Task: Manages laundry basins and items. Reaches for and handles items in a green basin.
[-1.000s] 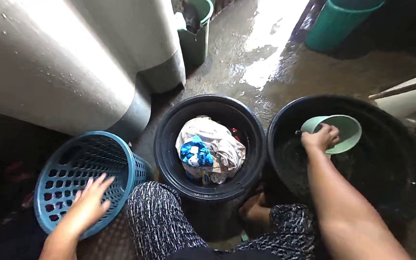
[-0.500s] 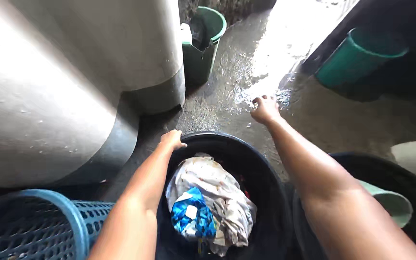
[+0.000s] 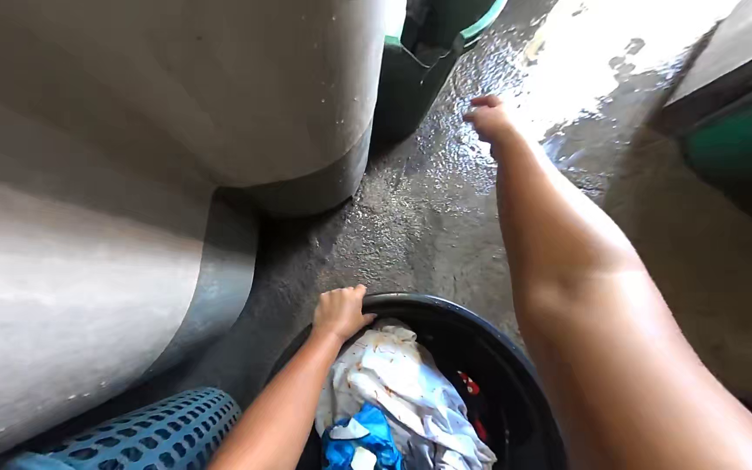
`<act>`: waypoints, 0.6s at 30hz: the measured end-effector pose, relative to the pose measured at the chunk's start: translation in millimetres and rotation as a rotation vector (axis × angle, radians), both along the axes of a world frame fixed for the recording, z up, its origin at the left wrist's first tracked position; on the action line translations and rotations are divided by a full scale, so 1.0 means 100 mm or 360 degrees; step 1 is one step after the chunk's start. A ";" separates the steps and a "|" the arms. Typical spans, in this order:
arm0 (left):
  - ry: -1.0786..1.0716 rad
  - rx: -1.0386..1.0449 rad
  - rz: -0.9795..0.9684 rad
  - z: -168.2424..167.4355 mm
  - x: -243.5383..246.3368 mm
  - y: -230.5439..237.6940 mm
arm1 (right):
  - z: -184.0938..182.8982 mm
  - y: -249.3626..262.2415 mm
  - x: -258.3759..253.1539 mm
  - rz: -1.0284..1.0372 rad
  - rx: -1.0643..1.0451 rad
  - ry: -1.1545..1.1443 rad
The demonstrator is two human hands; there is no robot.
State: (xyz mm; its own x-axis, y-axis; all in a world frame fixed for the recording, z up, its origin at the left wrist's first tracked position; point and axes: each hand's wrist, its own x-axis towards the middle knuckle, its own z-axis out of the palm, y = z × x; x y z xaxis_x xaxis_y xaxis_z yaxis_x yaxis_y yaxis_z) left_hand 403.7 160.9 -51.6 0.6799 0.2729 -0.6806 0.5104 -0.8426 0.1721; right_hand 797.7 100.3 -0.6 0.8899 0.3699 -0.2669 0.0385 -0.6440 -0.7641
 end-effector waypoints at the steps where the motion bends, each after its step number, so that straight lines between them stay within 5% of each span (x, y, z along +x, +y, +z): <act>1: 0.0018 -0.0014 -0.0004 -0.01 0.01 0.01 | 0.00 0.09 0.11 -0.0086 0.0184 0.0047; 8: 0.0106 -0.0068 -0.0003 0.00 0.08 0.04 | 0.27 0.66 0.48 -0.0400 0.0829 0.0306; 13: 0.0145 -0.0069 -0.0004 0.00 0.12 0.04 | 0.21 0.79 0.73 -0.0536 0.1000 0.0469; 18: 0.0164 -0.0086 -0.0009 -0.01 0.13 0.08 | 0.12 0.85 0.79 -0.0637 0.1557 0.0554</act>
